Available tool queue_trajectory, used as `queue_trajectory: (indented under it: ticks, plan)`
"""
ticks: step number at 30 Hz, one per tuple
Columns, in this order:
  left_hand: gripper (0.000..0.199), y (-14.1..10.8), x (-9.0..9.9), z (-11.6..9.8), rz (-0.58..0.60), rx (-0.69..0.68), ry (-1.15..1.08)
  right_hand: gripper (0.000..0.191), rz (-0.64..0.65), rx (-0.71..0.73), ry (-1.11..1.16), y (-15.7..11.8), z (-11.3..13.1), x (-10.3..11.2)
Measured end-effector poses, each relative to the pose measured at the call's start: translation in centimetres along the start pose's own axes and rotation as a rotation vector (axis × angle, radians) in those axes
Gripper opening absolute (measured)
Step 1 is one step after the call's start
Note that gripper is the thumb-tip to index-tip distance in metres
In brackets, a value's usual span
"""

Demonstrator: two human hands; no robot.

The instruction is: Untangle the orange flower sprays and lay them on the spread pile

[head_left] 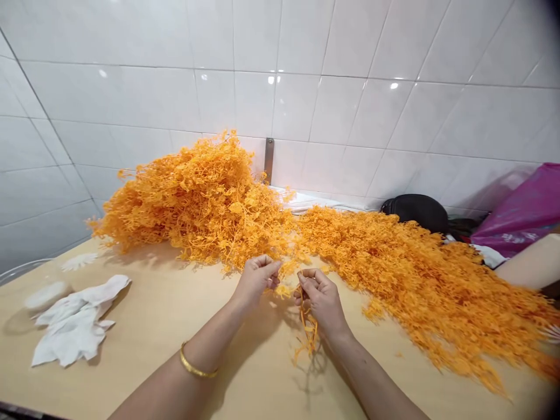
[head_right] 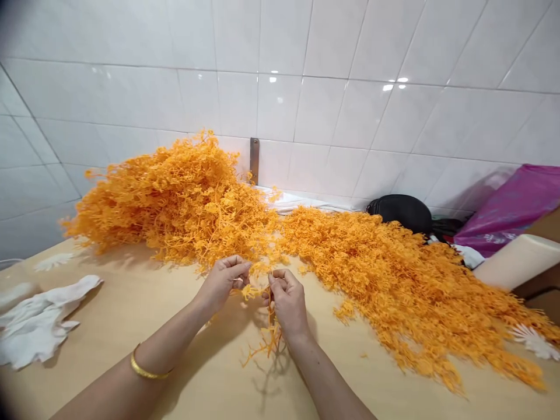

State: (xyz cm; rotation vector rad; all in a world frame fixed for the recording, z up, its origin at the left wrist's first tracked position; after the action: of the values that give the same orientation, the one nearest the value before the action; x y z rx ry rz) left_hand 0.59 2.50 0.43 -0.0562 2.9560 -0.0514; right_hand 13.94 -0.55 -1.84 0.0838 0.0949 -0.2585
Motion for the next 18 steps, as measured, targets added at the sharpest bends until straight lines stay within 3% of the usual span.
queue_trajectory:
  ticks: [5,9,11,13,18]
  plan:
    - [0.032,-1.5,-1.0,-1.0,0.045,-0.353,0.368,0.021,-0.059,0.090,-0.053,0.1,0.4,0.3]
    - [0.026,-2.5,-1.8,-0.9,0.102,-0.424,0.472,0.012,-0.101,0.335,-0.299,-0.6,1.0,0.2]
    - [0.026,-2.6,-2.1,-0.6,0.134,-0.371,0.398,0.012,-0.085,0.501,-0.477,-1.2,1.3,0.0]
    - [0.025,-2.3,-2.2,-0.1,0.167,-0.227,0.212,0.014,-0.041,0.614,-0.615,-1.6,1.4,-0.3]
    - [0.017,-1.3,-1.9,1.1,0.115,0.131,-0.276,0.019,0.081,0.761,-0.816,-2.2,0.9,-1.2]
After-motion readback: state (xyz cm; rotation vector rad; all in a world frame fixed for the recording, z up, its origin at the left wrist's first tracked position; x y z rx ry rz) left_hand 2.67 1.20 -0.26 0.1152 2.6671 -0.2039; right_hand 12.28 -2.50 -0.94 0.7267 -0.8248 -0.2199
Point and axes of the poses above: each hand's wrist, its own y-axis towards the middle knuckle, its own x-axis out of the back of the hand, z = x × y, the point moved 2 cm from there along y, towards the middle knuckle, and after that the axes turned 9 degrees about -z, right-handed, at the moved point
